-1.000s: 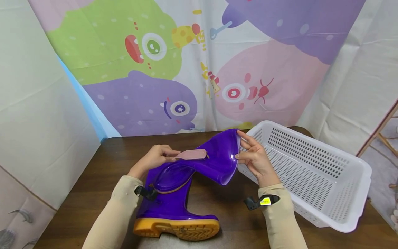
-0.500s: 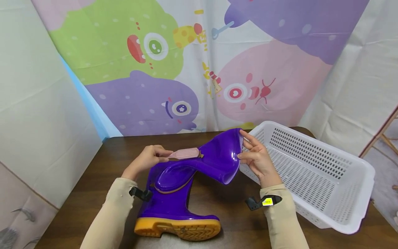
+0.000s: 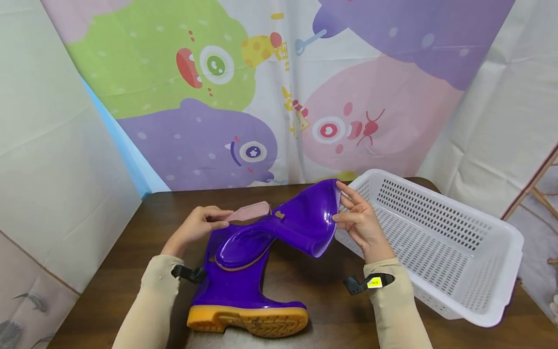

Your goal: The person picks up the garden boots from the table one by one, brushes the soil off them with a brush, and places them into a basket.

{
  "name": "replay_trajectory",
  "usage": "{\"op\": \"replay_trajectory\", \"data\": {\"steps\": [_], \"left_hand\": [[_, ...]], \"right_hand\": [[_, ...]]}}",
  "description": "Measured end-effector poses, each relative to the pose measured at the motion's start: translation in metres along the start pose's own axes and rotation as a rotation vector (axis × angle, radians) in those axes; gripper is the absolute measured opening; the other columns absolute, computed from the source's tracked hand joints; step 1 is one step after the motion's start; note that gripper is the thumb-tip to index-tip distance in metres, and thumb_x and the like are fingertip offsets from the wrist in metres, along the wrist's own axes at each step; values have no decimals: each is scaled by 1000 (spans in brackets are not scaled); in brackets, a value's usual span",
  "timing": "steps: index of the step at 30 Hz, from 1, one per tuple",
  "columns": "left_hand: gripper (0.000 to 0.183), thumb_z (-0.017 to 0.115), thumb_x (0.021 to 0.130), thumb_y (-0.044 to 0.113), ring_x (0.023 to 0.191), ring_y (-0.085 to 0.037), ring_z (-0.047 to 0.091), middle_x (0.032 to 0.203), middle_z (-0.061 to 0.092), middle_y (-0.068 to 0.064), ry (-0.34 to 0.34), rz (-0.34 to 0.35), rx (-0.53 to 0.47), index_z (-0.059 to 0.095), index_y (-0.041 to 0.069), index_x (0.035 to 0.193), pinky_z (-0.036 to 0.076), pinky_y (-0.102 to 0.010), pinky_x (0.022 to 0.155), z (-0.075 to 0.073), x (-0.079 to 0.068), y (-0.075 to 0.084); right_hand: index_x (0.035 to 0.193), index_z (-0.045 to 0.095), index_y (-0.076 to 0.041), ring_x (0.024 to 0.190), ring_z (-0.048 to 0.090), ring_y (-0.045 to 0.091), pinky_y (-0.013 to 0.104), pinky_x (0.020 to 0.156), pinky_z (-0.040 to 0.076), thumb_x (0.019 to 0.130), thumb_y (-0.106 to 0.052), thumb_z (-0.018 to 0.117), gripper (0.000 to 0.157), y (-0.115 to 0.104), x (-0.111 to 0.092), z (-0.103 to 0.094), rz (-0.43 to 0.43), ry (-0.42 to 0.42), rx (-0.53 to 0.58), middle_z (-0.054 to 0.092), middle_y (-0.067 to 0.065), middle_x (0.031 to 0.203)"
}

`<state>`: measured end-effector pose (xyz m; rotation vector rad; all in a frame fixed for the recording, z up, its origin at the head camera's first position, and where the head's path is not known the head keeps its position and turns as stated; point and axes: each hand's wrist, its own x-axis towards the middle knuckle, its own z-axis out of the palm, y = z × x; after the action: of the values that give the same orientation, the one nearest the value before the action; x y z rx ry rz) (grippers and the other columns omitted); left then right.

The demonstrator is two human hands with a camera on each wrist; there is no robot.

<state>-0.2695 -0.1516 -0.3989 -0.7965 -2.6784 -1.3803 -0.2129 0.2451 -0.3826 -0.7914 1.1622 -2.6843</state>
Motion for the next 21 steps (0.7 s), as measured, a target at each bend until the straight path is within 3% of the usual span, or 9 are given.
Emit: {"op": "replay_trajectory", "data": {"steps": [5, 9, 12, 21], "left_hand": [[30, 71, 78, 2, 77, -16, 56, 90, 66, -13, 28, 117, -105, 68, 0, 107, 45, -21, 64, 4, 2, -1], [29, 70, 76, -4, 77, -16, 57, 89, 65, -19, 13, 184, -161, 65, -8, 105, 46, -20, 64, 8, 1, 17], [29, 69, 76, -6, 77, -16, 57, 88, 64, -21, -10, 214, -189, 64, -11, 104, 46, -21, 65, 12, 2, 32], [28, 68, 78, -5, 74, -11, 54, 84, 63, -17, -82, 232, -257, 64, -10, 105, 45, -22, 65, 31, 15, 46]], "right_hand": [[136, 44, -10, 83, 65, 29, 36, 61, 53, 73, 31, 33, 76, -1, 0, 2, -3, 23, -23, 55, 15, 123], [136, 44, -10, 80, 65, 29, 35, 60, 53, 73, 31, 33, 76, 0, -1, 1, -2, 24, -19, 56, 15, 123], [136, 44, -11, 78, 66, 28, 34, 59, 53, 73, 31, 34, 76, 0, -1, 1, 0, 27, -23, 56, 15, 123], [137, 42, -10, 81, 65, 29, 35, 61, 53, 74, 31, 33, 76, -1, -1, 1, -2, 27, -33, 55, 15, 123]]}}
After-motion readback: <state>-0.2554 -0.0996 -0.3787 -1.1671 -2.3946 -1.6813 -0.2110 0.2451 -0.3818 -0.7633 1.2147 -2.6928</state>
